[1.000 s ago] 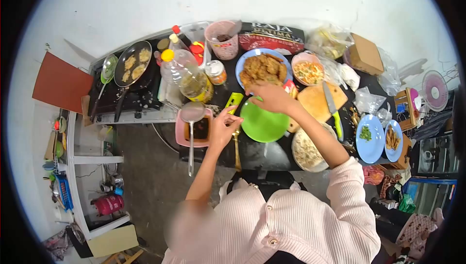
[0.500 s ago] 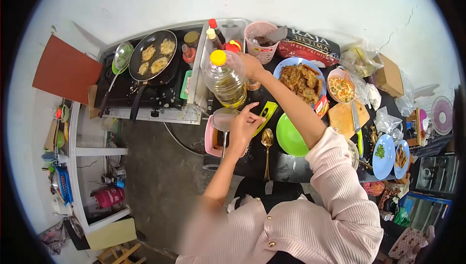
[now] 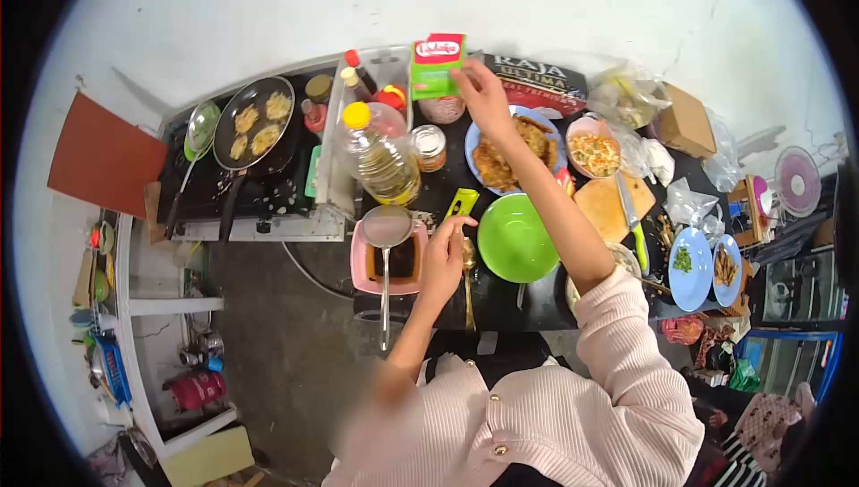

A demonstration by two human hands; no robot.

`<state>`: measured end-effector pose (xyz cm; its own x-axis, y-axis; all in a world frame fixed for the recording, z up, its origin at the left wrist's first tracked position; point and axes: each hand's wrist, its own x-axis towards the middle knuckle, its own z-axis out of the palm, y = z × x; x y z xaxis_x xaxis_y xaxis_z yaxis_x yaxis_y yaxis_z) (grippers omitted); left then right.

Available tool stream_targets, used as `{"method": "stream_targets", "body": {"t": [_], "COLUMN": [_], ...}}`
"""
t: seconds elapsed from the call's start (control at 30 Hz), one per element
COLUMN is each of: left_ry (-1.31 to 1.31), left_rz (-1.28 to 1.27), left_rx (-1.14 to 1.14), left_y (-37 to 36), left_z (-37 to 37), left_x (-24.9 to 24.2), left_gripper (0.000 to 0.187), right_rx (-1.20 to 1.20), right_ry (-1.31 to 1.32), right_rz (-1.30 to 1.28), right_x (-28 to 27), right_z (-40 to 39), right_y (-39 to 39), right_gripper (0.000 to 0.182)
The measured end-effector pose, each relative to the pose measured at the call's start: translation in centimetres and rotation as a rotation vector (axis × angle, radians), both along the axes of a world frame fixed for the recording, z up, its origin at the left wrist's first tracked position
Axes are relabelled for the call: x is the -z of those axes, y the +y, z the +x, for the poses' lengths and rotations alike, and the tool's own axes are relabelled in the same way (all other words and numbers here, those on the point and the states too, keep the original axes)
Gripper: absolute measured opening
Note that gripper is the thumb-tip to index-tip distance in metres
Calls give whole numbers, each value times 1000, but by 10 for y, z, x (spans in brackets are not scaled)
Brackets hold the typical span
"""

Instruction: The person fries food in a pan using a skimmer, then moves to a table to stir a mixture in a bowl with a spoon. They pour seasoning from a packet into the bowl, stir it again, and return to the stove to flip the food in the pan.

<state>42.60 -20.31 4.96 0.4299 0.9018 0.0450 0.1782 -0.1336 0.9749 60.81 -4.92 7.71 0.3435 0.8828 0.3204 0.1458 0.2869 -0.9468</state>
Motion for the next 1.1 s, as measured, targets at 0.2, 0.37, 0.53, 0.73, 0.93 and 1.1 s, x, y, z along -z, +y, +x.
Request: {"method": "stream_targets", "body": {"t": [0.2, 0.37, 0.53, 0.73, 0.93, 1.1], "left_ry": [-160, -133, -154, 51, 80, 39], "left_rz": [-83, -36, 287, 208, 91, 174], "left_rx": [134, 144, 377, 651, 516, 550], "left_y": [-43, -82, -122, -149, -158, -155], "left_z": [40, 80, 166, 220, 229, 224], "left_x": [-1, -10, -27, -13, 6, 18], "left_gripper": [20, 27, 44, 26, 24, 21], "right_rx": [-12, -48, 66, 185, 86, 38], "right_ry": [32, 112, 99, -22, 178, -169], "right_rz": [-109, -366, -553, -524, -399, -514], "right_x": [-46, -12, 9, 26, 43, 42], "right_z": [50, 102, 140, 175, 184, 195], "right_y": [-174, -329, -433, -483, -473, -465], "right_gripper": [20, 30, 23, 21, 25, 23]}}
